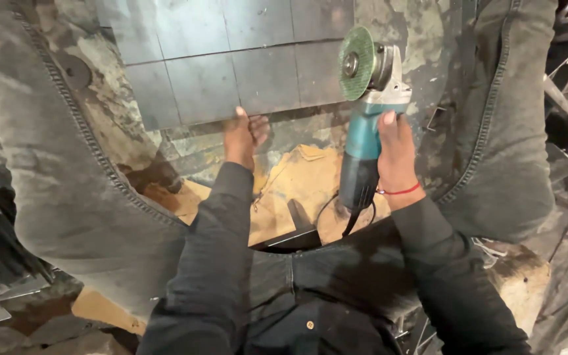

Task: The person uses an angle grinder to cut a rectangular metal sheet placed on the floor. They hold the sheet with one hand and operate the grinder with the other, creating sparks as the blade cuts through the metal. The person pauses to reposition the sheet and then resumes cutting along a marked line.

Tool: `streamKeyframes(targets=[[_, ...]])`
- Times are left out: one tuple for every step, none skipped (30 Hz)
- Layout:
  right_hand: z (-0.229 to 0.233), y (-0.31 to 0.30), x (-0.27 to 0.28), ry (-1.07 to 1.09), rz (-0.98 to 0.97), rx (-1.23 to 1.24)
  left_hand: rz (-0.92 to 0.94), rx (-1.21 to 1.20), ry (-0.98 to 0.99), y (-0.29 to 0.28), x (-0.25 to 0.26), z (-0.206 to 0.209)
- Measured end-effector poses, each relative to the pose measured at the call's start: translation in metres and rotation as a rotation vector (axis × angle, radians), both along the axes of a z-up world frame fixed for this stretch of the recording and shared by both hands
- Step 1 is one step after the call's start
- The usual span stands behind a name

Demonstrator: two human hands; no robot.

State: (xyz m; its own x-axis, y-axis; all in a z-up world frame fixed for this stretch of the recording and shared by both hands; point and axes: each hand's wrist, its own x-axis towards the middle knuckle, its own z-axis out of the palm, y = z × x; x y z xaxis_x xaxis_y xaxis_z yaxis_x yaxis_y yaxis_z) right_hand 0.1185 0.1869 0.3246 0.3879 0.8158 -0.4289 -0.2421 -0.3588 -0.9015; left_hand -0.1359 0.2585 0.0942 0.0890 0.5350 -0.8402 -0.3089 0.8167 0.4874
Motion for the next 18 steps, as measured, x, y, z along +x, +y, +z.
streamKeyframes(targets=[[0.006, 0.0, -0.001, -0.002, 0.001, -0.004, 0.001, -0.004, -0.002, -0.018, 0.006, 0.003], [0.011, 0.001, -0.002, 0.026, 0.016, 0.0, -0.056, 0.104, 0.035, -0.036, 0.012, 0.005], [0.015, 0.003, -0.003, 0.055, 0.036, 0.008, -0.108, 0.216, 0.075, -0.051, 0.017, 0.008], [0.016, 0.002, -0.003, 0.055, 0.041, 0.009, -0.103, 0.217, 0.075, -0.061, 0.033, 0.045], [0.016, 0.002, -0.004, 0.131, 0.032, 0.018, -0.278, 0.614, 0.274, -0.07, 0.048, 0.081], [0.016, 0.002, -0.005, 0.207, 0.024, 0.027, -0.456, 1.01, 0.472, -0.078, 0.062, 0.118], [0.012, -0.002, -0.003, 0.205, 0.025, 0.027, -0.454, 1.01, 0.47, -0.081, 0.077, 0.146], [0.007, -0.006, -0.002, 0.259, 0.062, 0.029, -0.388, 0.661, 0.203, -0.084, 0.092, 0.174], [0.003, -0.01, 0.001, 0.31, 0.103, 0.028, -0.31, 0.305, -0.061, -0.088, 0.107, 0.203], [0.005, -0.011, -0.001, 0.306, 0.108, 0.024, -0.304, 0.303, -0.065, -0.085, 0.108, 0.222], [0.005, -0.01, -0.003, 0.269, 0.084, 0.009, -0.33, 0.341, -0.023, -0.081, 0.108, 0.24], [0.005, -0.009, -0.006, 0.232, 0.06, -0.004, -0.355, 0.378, 0.019, -0.076, 0.107, 0.258], [0.009, -0.007, -0.009, 0.233, 0.068, -0.009, -0.347, 0.374, 0.02, -0.074, 0.106, 0.264], [0.013, -0.006, -0.013, 0.314, 0.032, -0.044, -0.363, 0.351, 0.071, -0.072, 0.105, 0.27], [0.017, -0.004, -0.015, 0.392, -0.008, -0.077, -0.382, 0.33, 0.119, -0.07, 0.105, 0.276], [0.014, -0.004, -0.016, 0.39, -0.003, -0.079, -0.376, 0.329, 0.117, -0.07, 0.104, 0.274], [0.012, -0.005, -0.016, 0.383, 0.011, -0.105, -0.378, 0.331, 0.141, -0.071, 0.103, 0.273], [0.009, -0.006, -0.016, 0.375, 0.024, -0.13, -0.38, 0.334, 0.165, -0.072, 0.102, 0.271]])
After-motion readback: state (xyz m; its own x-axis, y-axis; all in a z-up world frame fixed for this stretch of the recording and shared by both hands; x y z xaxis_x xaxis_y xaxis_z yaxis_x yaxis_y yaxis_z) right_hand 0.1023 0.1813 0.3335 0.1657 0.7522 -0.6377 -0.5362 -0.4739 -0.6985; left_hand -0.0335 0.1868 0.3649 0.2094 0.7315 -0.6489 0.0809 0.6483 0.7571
